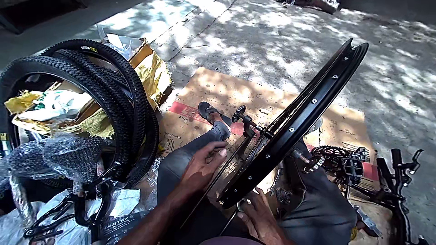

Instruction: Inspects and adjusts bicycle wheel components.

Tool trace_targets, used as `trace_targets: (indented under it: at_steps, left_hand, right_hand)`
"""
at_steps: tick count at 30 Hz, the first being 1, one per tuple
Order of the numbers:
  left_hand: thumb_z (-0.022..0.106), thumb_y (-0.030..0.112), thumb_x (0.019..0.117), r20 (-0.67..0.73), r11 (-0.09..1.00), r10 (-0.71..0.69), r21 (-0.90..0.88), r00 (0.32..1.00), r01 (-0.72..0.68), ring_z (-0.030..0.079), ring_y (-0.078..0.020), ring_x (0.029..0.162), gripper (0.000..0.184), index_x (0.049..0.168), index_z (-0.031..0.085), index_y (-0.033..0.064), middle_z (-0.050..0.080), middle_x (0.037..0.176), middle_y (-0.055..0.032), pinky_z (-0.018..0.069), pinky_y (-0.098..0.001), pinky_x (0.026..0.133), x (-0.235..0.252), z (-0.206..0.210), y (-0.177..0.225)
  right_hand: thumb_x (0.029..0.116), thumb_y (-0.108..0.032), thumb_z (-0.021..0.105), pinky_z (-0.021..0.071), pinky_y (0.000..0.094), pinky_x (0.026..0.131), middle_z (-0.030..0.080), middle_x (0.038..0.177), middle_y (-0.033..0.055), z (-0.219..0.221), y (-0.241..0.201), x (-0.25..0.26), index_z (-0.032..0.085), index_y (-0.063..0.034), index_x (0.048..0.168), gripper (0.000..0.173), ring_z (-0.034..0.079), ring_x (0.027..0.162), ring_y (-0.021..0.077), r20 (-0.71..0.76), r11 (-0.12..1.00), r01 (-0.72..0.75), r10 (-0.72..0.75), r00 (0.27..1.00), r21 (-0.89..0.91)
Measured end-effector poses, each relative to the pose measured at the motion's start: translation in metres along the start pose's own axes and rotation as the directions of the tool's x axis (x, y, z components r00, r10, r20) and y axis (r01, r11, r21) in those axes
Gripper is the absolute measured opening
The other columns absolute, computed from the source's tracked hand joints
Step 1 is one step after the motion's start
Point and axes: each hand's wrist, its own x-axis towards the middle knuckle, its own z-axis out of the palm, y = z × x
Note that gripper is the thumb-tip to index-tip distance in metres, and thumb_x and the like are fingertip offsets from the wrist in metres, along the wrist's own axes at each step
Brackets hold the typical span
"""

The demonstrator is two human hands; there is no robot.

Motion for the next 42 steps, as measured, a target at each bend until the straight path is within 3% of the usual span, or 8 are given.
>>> trace_targets:
  at_steps: [6, 10, 14, 17, 22, 25, 35, 42]
  left_hand:
    - [0.028, 0.044, 0.1104, 0.243, 0.901, 0.352, -0.351, 0.904, -0.257, 0.053, -0.0172, 0.136, 0.057, 0.147, 0.053, 0.0069, 0.056, 0.147, -0.0079, 0.0441, -0.044, 0.115, 0.078, 0.025, 0.143]
    - [0.035, 0.036, 0.1114, 0.347, 0.862, 0.356, -0.481, 0.868, -0.161, 0.065, -0.0191, 0.105, 0.047, 0.147, 0.048, 0.0073, 0.063, 0.123, -0.0142, 0.0572, -0.0382, 0.087, 0.101, 0.049, 0.181]
    - [0.05, 0.022, 0.104, 0.358, 0.836, 0.45, -0.491, 0.818, -0.245, 0.061, -0.0189, 0.115, 0.058, 0.156, 0.032, 0.0055, 0.054, 0.138, -0.0151, 0.0553, -0.036, 0.094, 0.087, 0.046, 0.148]
    - [0.066, 0.05, 0.0912, 0.36, 0.736, 0.593, -0.605, 0.72, -0.304, 0.055, -0.0202, 0.124, 0.086, 0.151, 0.028, 0.0011, 0.049, 0.14, -0.0131, 0.0515, -0.0384, 0.105, 0.058, 0.031, 0.088]
    - [0.038, 0.054, 0.106, 0.308, 0.986, 0.018, -0.16, 0.951, 0.034, 0.059, -0.0083, 0.067, 0.051, 0.097, 0.067, 0.0131, 0.06, 0.072, 0.0026, 0.0513, -0.0284, 0.064, -0.017, 0.012, -0.033]
    - [0.052, 0.046, 0.1025, 0.109, 0.957, -0.234, 0.203, 0.966, 0.209, 0.062, -0.0127, 0.069, 0.033, 0.097, 0.069, 0.019, 0.063, 0.075, 0.0029, 0.0548, -0.0383, 0.069, -0.04, 0.015, -0.071]
    - [0.064, 0.055, 0.0957, 0.214, 0.964, 0.233, -0.179, 0.949, -0.196, 0.068, -0.0121, 0.092, 0.05, 0.123, 0.067, 0.0127, 0.071, 0.105, -0.0017, 0.0587, -0.0296, 0.083, -0.055, -0.013, -0.023]
    - [0.064, 0.047, 0.0983, 0.358, 0.886, 0.215, 0.32, 0.908, -0.336, 0.065, -0.0055, 0.082, 0.032, 0.1, 0.072, 0.0153, 0.068, 0.089, 0.005, 0.0563, -0.0286, 0.076, -0.058, -0.023, 0.0]
  right_hand:
    - [0.1046, -0.044, 0.051, 0.0381, 0.0487, 0.117, 0.071, 0.109, 0.006, 0.021, -0.001, 0.008, 0.075, -0.019, 0.106, 0.035, 0.067, 0.111, 0.0201, 0.074, 0.994, 0.105, -0.102, 0.992, -0.031]
    - [0.1039, -0.047, 0.051, 0.0379, 0.0427, 0.115, 0.071, 0.108, 0.0028, 0.027, 0.001, 0.005, 0.075, -0.0219, 0.105, 0.034, 0.064, 0.112, 0.0183, 0.078, 0.996, 0.086, -0.085, 0.993, -0.009]
    - [0.1035, -0.045, 0.053, 0.0371, 0.0408, 0.115, 0.071, 0.109, 0.001, 0.028, 0.002, 0.005, 0.075, -0.0223, 0.104, 0.032, 0.063, 0.112, 0.0168, 0.067, 0.997, 0.072, -0.073, 0.995, 0.021]
    - [0.1031, -0.045, 0.054, 0.038, 0.0406, 0.114, 0.071, 0.11, 0.0001, 0.028, 0.001, 0.004, 0.075, -0.0229, 0.104, 0.031, 0.063, 0.112, 0.0162, 0.079, 0.997, 0.071, -0.073, 0.994, 0.027]
    - [0.1022, -0.046, 0.055, 0.0393, 0.0402, 0.113, 0.07, 0.109, -0.0004, 0.03, 0.0, 0.004, 0.075, -0.023, 0.102, 0.031, 0.063, 0.111, 0.0166, 0.07, 0.998, 0.059, -0.061, 0.996, 0.038]
    - [0.1019, -0.045, 0.055, 0.0401, 0.0404, 0.112, 0.071, 0.109, -0.0005, 0.029, 0.001, 0.006, 0.075, -0.0229, 0.102, 0.03, 0.063, 0.11, 0.0163, 0.056, 0.997, 0.053, -0.056, 0.997, 0.047]
    - [0.1021, -0.045, 0.056, 0.039, 0.039, 0.113, 0.07, 0.11, -0.0016, 0.03, 0.003, 0.004, 0.075, -0.0229, 0.102, 0.029, 0.062, 0.112, 0.015, 0.058, 0.997, 0.057, -0.06, 0.997, 0.052]
    - [0.1016, -0.044, 0.057, 0.0382, 0.0379, 0.113, 0.07, 0.109, -0.0018, 0.031, 0.001, 0.005, 0.075, -0.0227, 0.101, 0.028, 0.061, 0.112, 0.0148, 0.044, 0.996, 0.073, -0.075, 0.996, 0.054]
